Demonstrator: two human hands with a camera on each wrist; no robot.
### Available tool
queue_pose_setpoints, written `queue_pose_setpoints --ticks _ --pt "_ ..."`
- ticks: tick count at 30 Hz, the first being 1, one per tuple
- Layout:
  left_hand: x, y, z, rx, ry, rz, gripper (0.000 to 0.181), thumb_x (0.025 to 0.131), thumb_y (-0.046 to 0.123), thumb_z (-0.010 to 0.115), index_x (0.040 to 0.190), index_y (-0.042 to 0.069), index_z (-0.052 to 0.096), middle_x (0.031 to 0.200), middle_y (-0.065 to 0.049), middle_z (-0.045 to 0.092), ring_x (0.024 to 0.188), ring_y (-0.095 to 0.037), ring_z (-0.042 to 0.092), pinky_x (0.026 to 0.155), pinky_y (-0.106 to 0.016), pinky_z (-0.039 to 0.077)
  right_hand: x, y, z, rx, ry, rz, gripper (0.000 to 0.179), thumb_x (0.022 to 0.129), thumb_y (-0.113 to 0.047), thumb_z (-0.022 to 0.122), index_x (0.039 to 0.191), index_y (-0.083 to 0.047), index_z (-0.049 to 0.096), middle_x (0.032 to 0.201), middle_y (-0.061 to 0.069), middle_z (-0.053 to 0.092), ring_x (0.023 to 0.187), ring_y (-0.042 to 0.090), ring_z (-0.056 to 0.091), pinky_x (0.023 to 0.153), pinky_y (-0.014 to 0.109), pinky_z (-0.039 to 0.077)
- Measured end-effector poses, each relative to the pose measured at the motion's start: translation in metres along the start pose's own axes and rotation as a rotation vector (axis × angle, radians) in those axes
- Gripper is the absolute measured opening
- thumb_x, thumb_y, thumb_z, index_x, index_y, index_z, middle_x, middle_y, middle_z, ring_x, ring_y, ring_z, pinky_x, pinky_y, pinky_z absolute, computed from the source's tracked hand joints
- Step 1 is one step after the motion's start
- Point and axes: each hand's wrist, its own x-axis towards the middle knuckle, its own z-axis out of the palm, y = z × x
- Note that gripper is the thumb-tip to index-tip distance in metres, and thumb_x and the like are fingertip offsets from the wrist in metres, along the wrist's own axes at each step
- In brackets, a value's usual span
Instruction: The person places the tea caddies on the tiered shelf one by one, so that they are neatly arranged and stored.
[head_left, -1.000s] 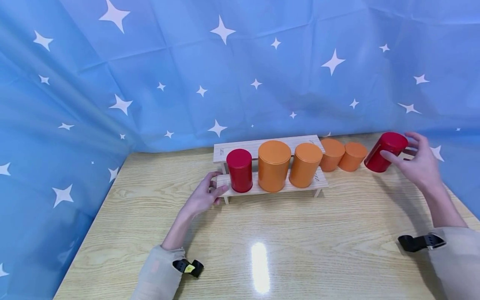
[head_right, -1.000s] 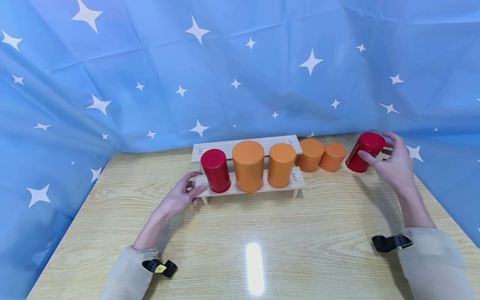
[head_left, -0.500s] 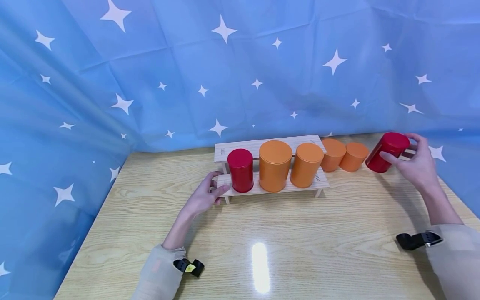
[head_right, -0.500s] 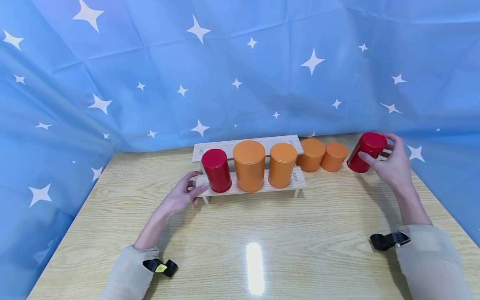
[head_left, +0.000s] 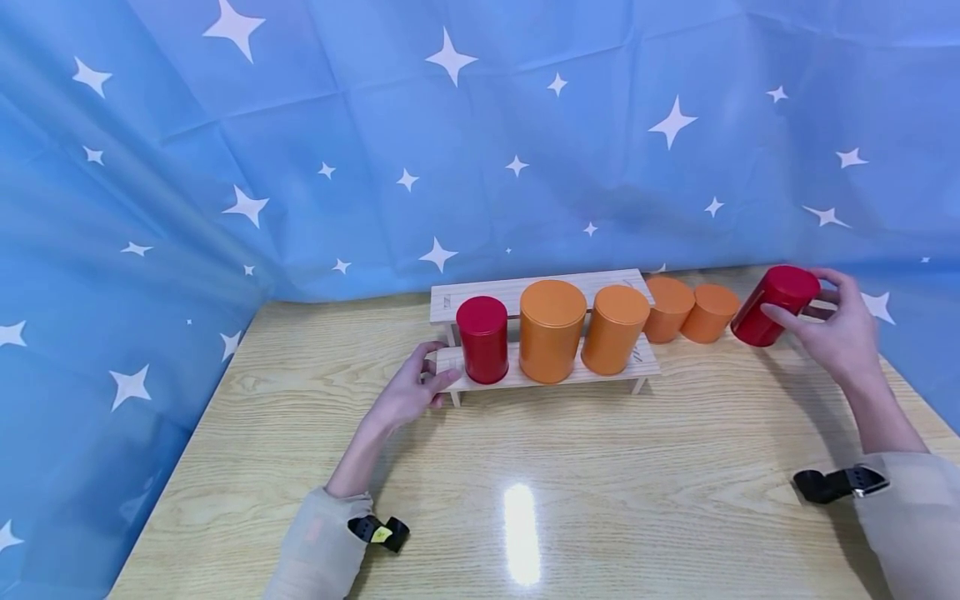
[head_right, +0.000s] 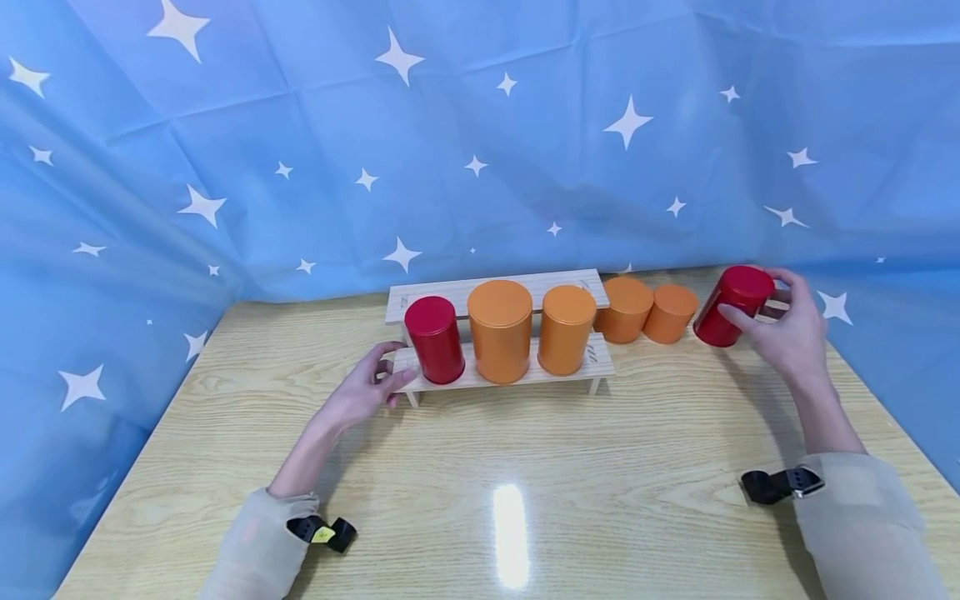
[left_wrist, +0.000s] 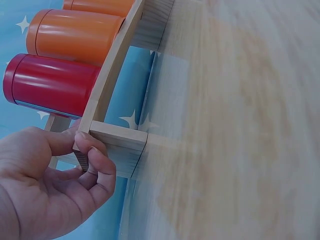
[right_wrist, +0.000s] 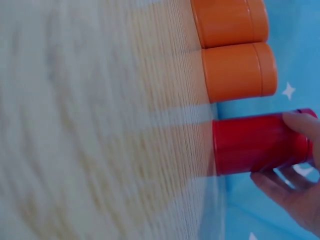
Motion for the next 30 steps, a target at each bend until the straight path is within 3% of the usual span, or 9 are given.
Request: queue_pose_setpoints --ticks 15,18,19,22,25,30 --pt "0.001 -0.001 0.000 -0.005 0.000 -0.003 0.060 0.099 0.017 0.068 0.149 0.006 0.036 0.086 -0.009 0.046 0.060 -0.020 0.054 0.056 -0.027 0.040 -0.005 -0.008 -0.005 -0.041 0.036 -0.008 0.083 0.093 -0.036 0.074 0.159 -0.032 0.025 0.152 0.025 0.036 0.096 -0.002 0.041 0.063 0.004 0.041" --pt "0.001 -0.001 0.000 -0.011 -0.001 -0.001 0.060 0.099 0.016 0.067 0.149 0.005 0.035 0.088 -0.010 0.047 0.060 -0.020 0.054 0.057 -0.028 0.041 -0.006 -0.013 -0.005 -0.053 0.065 -0.005 0.082 0.094 -0.033 0.073 0.160 -0.030 0.024 0.154 0.026 0.035 0.098 -0.001 0.040 0.097 0.023 0.046" --pt "0.001 -0.001 0.000 -0.012 0.000 -0.003 0.060 0.099 0.017 0.067 0.149 0.005 0.035 0.088 -0.010 0.047 0.060 -0.020 0.054 0.057 -0.027 0.041 -0.006 -0.015 -0.005 -0.064 0.077 -0.006 0.082 0.094 -0.033 0.073 0.160 -0.029 0.025 0.154 0.026 0.036 0.098 -0.001 0.040 0.098 0.025 0.045" --pt "0.001 -0.001 0.000 -0.013 0.002 -0.006 0.060 0.099 0.016 0.068 0.149 0.006 0.035 0.088 -0.010 0.047 0.060 -0.021 0.054 0.056 -0.026 0.040 -0.007 -0.021 -0.005 -0.082 0.109 -0.015 0.080 0.094 -0.032 0.073 0.159 -0.027 0.027 0.153 0.027 0.038 0.096 -0.002 0.040 0.097 0.022 0.044" --pt "0.001 -0.001 0.000 -0.011 0.001 -0.007 0.060 0.099 0.016 0.067 0.149 0.007 0.036 0.086 -0.009 0.046 0.060 -0.021 0.054 0.054 -0.026 0.039 -0.009 -0.027 -0.008 -0.100 0.140 -0.029 0.079 0.094 -0.031 0.073 0.159 -0.026 0.029 0.151 0.025 0.041 0.093 -0.002 0.039 0.066 0.001 0.035" --pt "0.000 0.000 0.000 -0.011 -0.001 -0.002 0.059 0.099 0.016 0.067 0.149 0.007 0.036 0.085 -0.009 0.046 0.059 -0.021 0.054 0.055 -0.027 0.039 -0.012 -0.038 -0.013 -0.091 0.176 -0.052 0.077 0.094 -0.027 0.073 0.158 -0.029 0.030 0.153 0.022 0.040 0.092 -0.004 0.038 0.065 -0.001 0.032"
